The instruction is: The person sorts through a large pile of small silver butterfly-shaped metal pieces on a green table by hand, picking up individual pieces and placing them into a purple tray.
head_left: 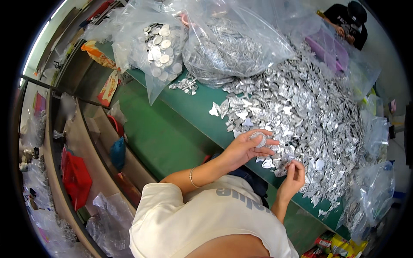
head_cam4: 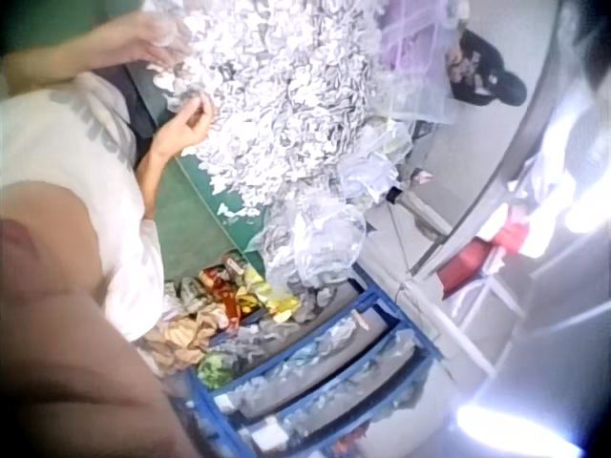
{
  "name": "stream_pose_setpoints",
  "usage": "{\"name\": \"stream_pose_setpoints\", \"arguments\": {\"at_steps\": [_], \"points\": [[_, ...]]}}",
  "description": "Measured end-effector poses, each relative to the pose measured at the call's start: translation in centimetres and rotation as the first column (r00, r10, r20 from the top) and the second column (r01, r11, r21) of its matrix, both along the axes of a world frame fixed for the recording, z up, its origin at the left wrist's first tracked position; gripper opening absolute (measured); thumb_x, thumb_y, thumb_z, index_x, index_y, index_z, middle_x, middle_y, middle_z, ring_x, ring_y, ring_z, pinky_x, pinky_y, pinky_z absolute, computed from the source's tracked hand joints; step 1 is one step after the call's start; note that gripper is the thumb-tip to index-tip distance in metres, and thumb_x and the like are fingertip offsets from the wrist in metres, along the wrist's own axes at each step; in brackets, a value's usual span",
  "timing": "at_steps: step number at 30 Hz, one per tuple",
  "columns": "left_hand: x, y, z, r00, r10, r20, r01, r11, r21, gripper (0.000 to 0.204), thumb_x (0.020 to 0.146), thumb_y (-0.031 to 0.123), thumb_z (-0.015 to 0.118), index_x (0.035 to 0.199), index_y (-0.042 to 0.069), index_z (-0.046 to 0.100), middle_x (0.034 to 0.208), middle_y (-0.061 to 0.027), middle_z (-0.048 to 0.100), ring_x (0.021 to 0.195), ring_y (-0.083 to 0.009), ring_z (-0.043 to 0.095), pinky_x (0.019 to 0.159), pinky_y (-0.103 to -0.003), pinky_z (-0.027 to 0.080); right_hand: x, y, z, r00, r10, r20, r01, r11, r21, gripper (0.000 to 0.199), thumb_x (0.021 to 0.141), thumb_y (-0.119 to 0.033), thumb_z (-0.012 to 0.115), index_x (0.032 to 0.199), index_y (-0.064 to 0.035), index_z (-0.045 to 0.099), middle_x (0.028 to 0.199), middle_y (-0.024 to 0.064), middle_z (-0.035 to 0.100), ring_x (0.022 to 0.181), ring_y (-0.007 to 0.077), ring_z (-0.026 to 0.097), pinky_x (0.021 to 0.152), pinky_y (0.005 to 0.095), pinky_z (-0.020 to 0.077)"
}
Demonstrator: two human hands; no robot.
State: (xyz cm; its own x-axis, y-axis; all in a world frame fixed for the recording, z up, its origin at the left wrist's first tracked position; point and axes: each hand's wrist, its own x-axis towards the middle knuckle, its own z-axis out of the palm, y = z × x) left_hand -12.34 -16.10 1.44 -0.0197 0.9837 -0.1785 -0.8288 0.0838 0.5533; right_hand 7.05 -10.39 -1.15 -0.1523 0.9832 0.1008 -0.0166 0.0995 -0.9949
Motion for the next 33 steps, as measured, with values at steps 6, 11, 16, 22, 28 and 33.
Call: {"name": "stream_pose_setpoints", "arguments": {"at_steps": [6,11,16,22,28,33], "points": [[-2.8,1.7,2.4,0.94,0.108,0.323,-0.155,0.98,0.125,0.045,0.097,0.033,0.032,0.131,0.004,0.033,0.136,-0.0219,0.036,0.126,-0.035,0.038,0.1,-0.042,0.038,-1.3,0.0,0.5,0.993,0.106,-0.057,-0.108,0.993,-0.035,0.01,0.088,-0.003,0.053,0.096,0.0018,0.058,0.081,0.0044,0.056,0.073,0.0113,0.052,0.069,0.0239,0.0423],[-3.8,1.0,2.3,0.928,0.23,0.294,-0.269,0.958,0.101,0.047,0.095,0.025,0.036,0.133,-0.002,0.03,0.139,-0.0237,0.031,0.127,-0.036,0.036,0.103,-0.046,0.034,-1.1,-0.3,0.5,0.994,0.096,-0.046,-0.097,0.995,-0.018,0.011,0.088,0.001,0.051,0.097,0.0031,0.058,0.082,0.0059,0.057,0.072,0.0113,0.053,0.068,0.0237,0.0441],[-7.0,-0.6,1.9,0.793,0.551,0.261,-0.535,0.834,-0.135,0.037,0.091,0.01,0.037,0.125,-0.005,0.034,0.132,-0.0285,0.036,0.122,-0.0373,0.04,0.102,-0.047,0.035,-0.2,-0.1,0.0,0.997,-0.02,-0.07,0.016,0.999,-0.05,0.011,0.089,-0.003,0.052,0.096,0.0023,0.058,0.08,0.0056,0.057,0.07,0.0101,0.052,0.067,0.0225,0.0434],[-24.4,0.6,6.3,0.403,0.898,0.177,-0.912,0.377,0.164,0.041,0.088,0.002,0.039,0.127,-0.003,0.032,0.133,-0.0234,0.03,0.124,-0.0403,0.034,0.104,-0.053,0.03,0.0,0.9,-0.6,0.964,-0.003,-0.267,-0.032,0.992,-0.126,0.01,0.089,-0.002,0.05,0.097,0.0021,0.056,0.077,0.0042,0.054,0.067,0.0097,0.048,0.065,0.0223,0.0412],[-32.7,1.5,6.1,0.296,0.945,0.14,-0.943,0.267,0.196,0.056,0.084,-0.004,0.041,0.137,0.002,0.025,0.142,-0.0201,0.018,0.129,-0.0363,0.028,0.106,-0.046,0.028,-0.2,0.4,-0.2,0.966,0.014,-0.258,-0.046,0.992,-0.119,0.01,0.089,-0.002,0.052,0.097,0.0019,0.056,0.077,0.0042,0.054,0.069,0.0098,0.048,0.065,0.0226,0.041],[-28.0,3.0,4.4,-0.029,0.988,-0.154,-0.921,0.033,0.388,0.029,0.087,-0.005,0.042,0.115,-0.004,0.048,0.115,-0.013,0.052,0.104,-0.0247,0.054,0.091,-0.037,0.044,1.1,0.4,-1.4,0.979,-0.04,-0.197,0.024,0.996,-0.086,0.011,0.088,-0.003,0.053,0.098,0.0018,0.057,0.078,0.0039,0.054,0.069,0.01,0.049,0.065,0.0223,0.041]]}}
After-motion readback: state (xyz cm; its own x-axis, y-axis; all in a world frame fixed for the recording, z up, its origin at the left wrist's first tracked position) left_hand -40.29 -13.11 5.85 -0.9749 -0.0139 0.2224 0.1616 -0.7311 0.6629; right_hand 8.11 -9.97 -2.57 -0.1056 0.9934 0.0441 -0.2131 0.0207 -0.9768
